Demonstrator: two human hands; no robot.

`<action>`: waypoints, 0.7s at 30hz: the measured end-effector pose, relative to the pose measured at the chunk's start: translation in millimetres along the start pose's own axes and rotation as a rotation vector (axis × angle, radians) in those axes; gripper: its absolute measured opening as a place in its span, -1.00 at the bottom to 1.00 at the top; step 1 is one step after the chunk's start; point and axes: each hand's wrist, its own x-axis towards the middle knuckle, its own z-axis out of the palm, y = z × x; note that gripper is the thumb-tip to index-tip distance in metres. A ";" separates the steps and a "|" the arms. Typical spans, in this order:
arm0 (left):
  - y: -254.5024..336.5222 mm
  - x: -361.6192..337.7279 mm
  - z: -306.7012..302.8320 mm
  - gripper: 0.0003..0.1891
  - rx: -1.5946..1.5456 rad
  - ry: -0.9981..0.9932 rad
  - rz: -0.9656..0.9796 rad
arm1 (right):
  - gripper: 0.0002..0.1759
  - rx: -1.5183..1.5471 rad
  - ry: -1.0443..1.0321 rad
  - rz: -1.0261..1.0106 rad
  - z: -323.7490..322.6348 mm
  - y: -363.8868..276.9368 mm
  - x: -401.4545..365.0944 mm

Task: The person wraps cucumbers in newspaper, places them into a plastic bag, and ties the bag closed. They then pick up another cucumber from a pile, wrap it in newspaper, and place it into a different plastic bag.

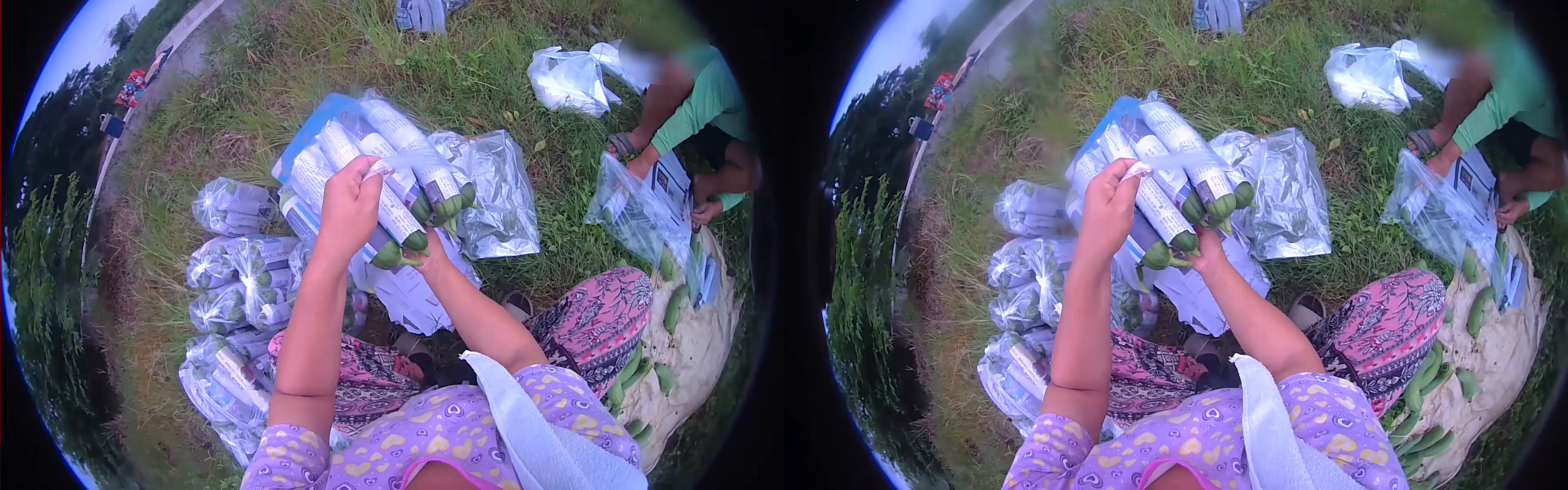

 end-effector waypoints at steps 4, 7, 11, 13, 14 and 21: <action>43.7 -41.9 22.1 -0.80 -0.154 -0.105 0.074 | -0.62 -0.077 0.047 -0.090 -31.9 -7.3 -84.4; 61.7 -71.5 27.3 -0.80 -0.269 -0.157 0.120 | -0.62 -0.141 0.101 -0.156 -71.6 -22.2 -165.6; 92.2 -117.5 40.5 -0.82 -0.465 -0.165 0.065 | -0.63 -0.211 0.207 -0.259 -109.0 -40.6 -257.5; 90.7 -132.2 42.0 -0.83 -0.573 -0.160 0.074 | -0.63 -0.242 0.256 -0.317 -118.4 -47.1 -287.4; 88.2 -137.8 43.8 -0.83 -0.627 -0.156 0.074 | -0.64 -0.258 0.281 -0.344 -123.8 -50.8 -300.9; 69.8 -176.0 66.3 -0.84 -0.839 0.059 0.022 | -0.65 -0.364 0.383 -0.451 -140.1 -70.6 -338.5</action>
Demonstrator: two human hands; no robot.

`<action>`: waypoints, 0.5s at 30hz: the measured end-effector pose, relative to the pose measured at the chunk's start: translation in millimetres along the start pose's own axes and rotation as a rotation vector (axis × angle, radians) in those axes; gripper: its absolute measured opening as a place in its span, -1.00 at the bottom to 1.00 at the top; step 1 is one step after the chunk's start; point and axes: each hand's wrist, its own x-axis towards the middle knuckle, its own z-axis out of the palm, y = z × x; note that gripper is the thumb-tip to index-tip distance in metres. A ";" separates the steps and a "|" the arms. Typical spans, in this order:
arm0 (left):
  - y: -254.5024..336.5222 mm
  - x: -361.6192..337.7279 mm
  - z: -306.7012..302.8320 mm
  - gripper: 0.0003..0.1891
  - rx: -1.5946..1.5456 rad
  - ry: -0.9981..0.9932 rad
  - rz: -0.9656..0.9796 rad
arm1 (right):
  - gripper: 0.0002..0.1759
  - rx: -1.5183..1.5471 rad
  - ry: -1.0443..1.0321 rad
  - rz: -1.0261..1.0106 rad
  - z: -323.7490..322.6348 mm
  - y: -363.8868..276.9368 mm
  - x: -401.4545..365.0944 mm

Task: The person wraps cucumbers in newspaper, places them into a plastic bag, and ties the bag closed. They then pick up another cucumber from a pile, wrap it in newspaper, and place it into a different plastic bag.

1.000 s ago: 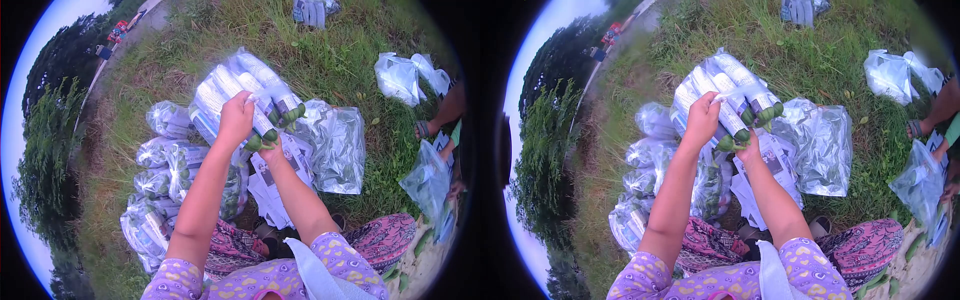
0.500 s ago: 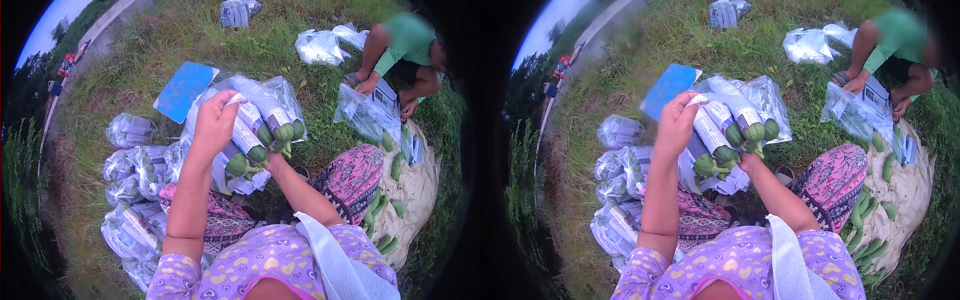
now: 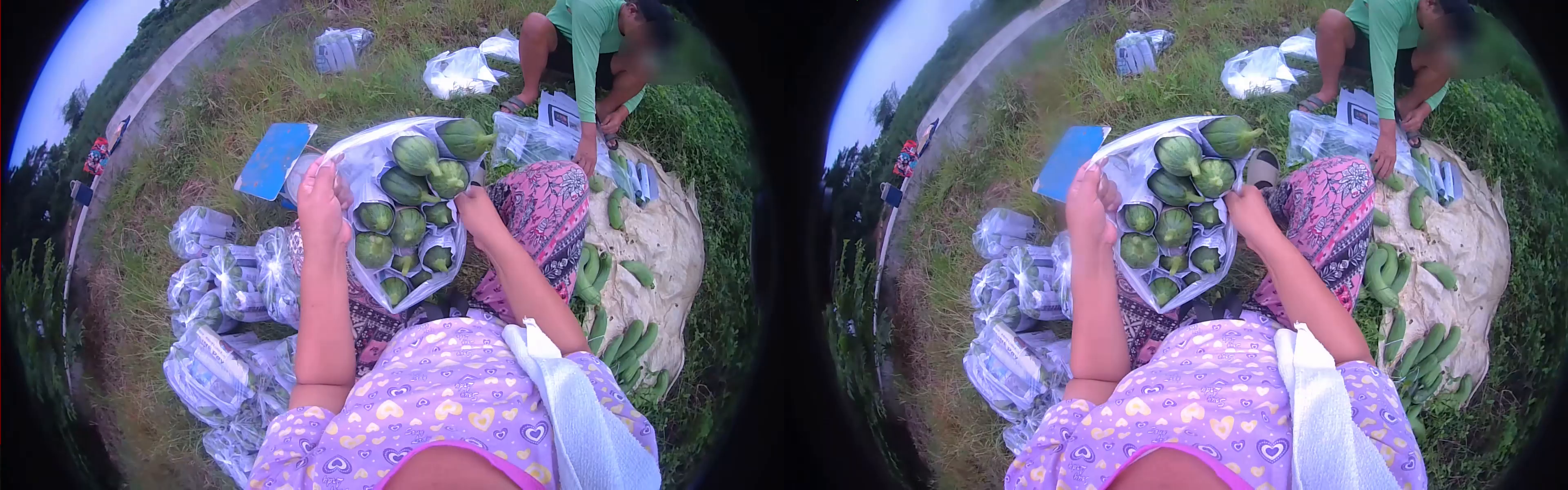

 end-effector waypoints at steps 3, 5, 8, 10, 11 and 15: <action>-29.6 -6.9 -10.7 -0.84 -0.022 0.058 -0.019 | -0.65 -0.050 0.017 -0.020 -5.9 -6.1 7.1; -55.2 -7.8 -24.8 -0.84 -0.047 0.103 -0.057 | -0.66 -0.085 0.028 -0.030 -8.6 -8.7 15.0; -103.0 -3.8 -30.5 -0.82 -0.011 0.268 -0.134 | -0.66 -0.161 0.051 -0.024 -11.5 -6.9 29.0; -123.2 2.4 -31.2 -0.81 0.057 0.264 -0.236 | -0.67 -0.236 0.077 -0.011 -11.6 -0.5 37.7; -134.6 8.4 -33.3 -0.81 0.090 0.258 -0.295 | -0.67 -0.288 0.093 -0.003 -11.3 3.9 41.7; -204.8 34.1 -50.6 -0.73 0.679 -0.027 -0.332 | -0.67 -0.629 0.204 0.034 -13.5 37.9 64.6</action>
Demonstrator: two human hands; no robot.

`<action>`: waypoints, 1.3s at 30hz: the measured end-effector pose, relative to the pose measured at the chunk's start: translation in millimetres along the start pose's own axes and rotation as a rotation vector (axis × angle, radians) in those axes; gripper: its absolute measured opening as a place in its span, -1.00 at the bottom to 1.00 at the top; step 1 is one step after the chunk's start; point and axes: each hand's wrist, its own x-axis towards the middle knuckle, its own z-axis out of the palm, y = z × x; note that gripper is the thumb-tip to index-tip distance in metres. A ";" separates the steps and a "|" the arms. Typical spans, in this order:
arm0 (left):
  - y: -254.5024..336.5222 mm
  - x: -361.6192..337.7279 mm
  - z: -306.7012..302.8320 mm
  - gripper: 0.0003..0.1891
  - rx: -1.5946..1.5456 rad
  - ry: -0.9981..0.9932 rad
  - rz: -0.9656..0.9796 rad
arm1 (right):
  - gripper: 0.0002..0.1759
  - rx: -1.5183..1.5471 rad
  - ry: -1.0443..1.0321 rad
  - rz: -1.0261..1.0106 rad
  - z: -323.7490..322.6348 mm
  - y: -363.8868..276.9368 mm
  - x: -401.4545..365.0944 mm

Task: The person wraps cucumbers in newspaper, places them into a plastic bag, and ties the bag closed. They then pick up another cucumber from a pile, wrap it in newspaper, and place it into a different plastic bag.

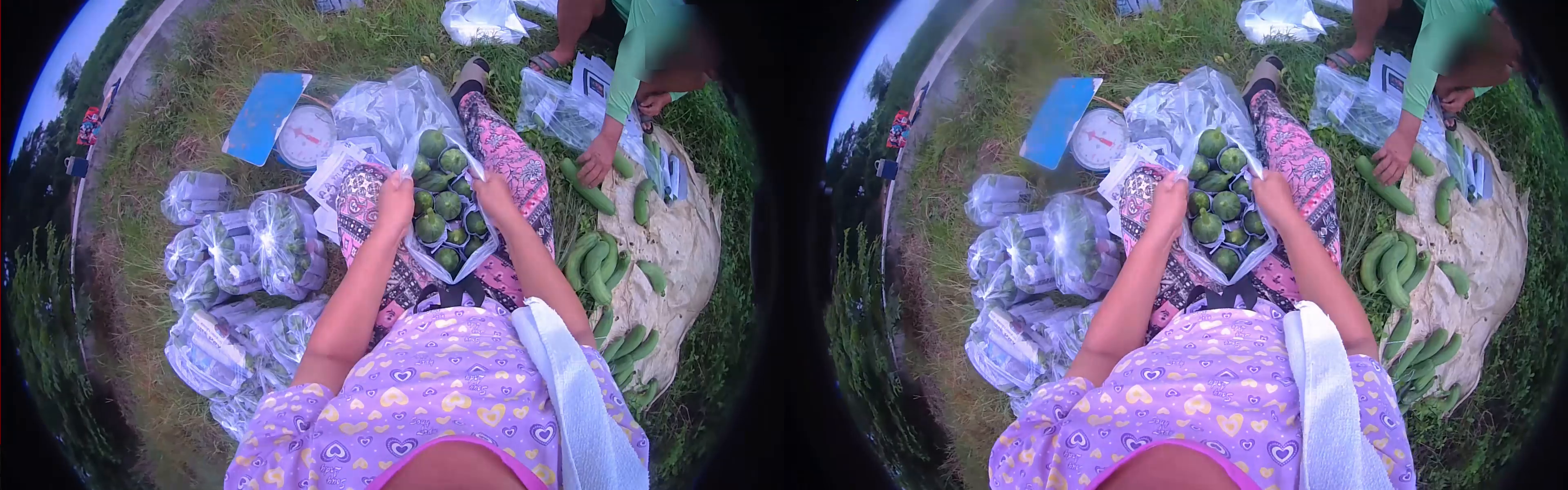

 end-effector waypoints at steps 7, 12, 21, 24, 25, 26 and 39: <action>13.5 30.6 22.4 -0.81 -0.390 -0.233 -0.258 | -0.67 -0.002 0.035 0.113 -10.8 10.3 23.6; 14.8 38.5 13.3 -0.74 -0.557 -0.256 -0.238 | -0.73 0.294 -0.030 0.169 -16.0 -18.6 12.8; -4.1 23.3 2.6 -0.69 -0.481 -0.177 -0.228 | -0.72 0.220 -0.159 0.080 -16.9 -17.7 11.2; -5.9 30.7 6.3 -0.72 -0.368 -0.105 -0.260 | -0.68 -0.453 0.039 -0.330 -23.3 -35.1 11.7; -1.7 28.7 8.1 -0.76 -0.392 -0.095 -0.243 | -0.59 -0.575 -0.041 -0.114 -30.2 -65.6 -0.3; -1.6 28.1 9.3 -0.77 -0.395 -0.090 -0.233 | -0.54 -0.581 -0.006 -0.259 -34.4 -84.8 -13.0; 5.2 41.1 39.4 -0.72 -0.415 -0.054 -0.094 | -0.46 -0.494 -0.158 -0.800 -3.6 -66.6 -40.4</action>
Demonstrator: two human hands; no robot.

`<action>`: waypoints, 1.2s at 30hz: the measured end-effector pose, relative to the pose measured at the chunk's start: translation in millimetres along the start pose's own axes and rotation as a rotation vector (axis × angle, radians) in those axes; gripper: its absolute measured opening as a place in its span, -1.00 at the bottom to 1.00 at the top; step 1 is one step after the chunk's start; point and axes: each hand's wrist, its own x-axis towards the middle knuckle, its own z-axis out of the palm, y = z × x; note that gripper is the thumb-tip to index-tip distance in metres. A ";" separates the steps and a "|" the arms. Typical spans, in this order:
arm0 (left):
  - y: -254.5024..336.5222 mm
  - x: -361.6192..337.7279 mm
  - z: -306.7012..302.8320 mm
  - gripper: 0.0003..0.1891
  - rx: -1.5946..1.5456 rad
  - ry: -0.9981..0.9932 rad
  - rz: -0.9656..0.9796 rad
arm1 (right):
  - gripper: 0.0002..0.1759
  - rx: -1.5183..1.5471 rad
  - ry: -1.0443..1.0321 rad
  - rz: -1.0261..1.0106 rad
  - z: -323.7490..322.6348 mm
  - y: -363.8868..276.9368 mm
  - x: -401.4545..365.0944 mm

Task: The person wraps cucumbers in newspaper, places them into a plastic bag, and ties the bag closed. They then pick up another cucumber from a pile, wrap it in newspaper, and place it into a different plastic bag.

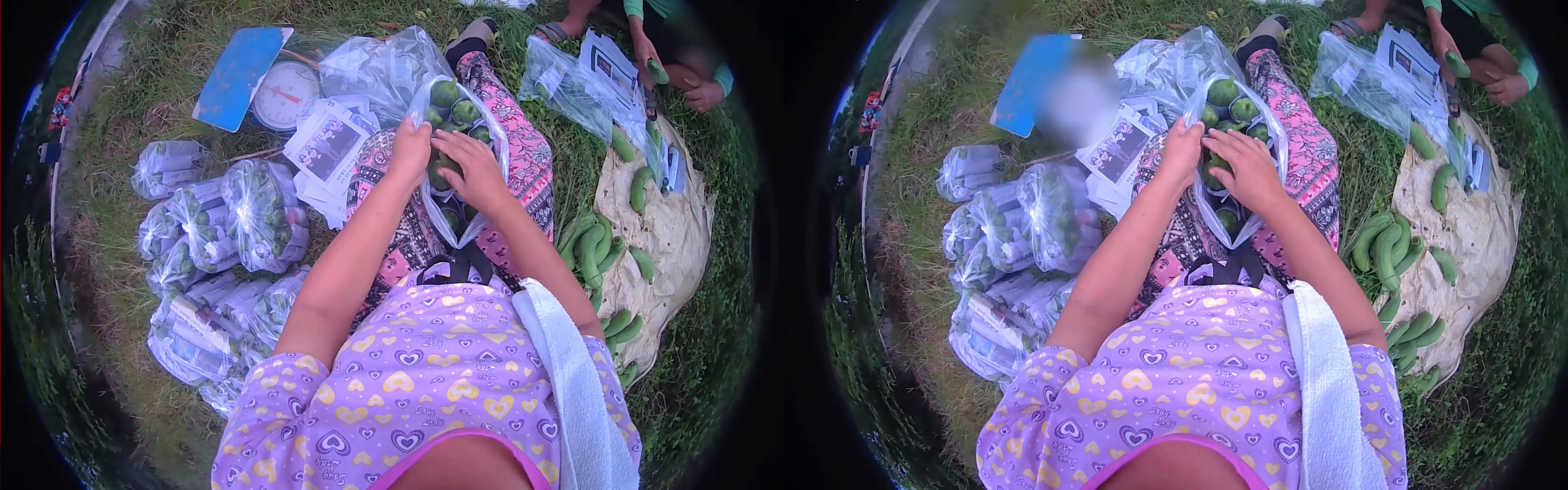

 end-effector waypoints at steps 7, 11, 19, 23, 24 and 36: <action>2.0 -5.6 -3.2 -0.92 -0.121 -0.001 -0.041 | -0.54 -0.033 0.128 0.000 -25.4 -14.1 -14.3; 2.7 0.5 -17.1 -0.95 -0.294 0.027 -0.188 | -0.70 -0.049 -0.079 -0.118 -24.1 1.0 -45.1; 16.2 40.3 -3.0 -0.87 -0.225 0.077 -0.311 | -0.69 -0.311 -0.425 0.124 1.8 -14.8 -45.0; 12.9 41.4 -19.9 -0.83 -0.232 -0.044 -0.298 | -0.66 -0.284 -0.492 0.236 -8.9 -23.2 -32.7; 14.1 36.8 -25.6 -0.85 -0.213 -0.070 -0.311 | -0.66 -0.303 -0.470 0.235 -6.6 -20.7 -34.9; 9.8 -15.0 -43.7 -0.61 0.605 -0.042 0.023 | -0.65 -0.378 0.070 0.420 -42.0 48.8 -8.8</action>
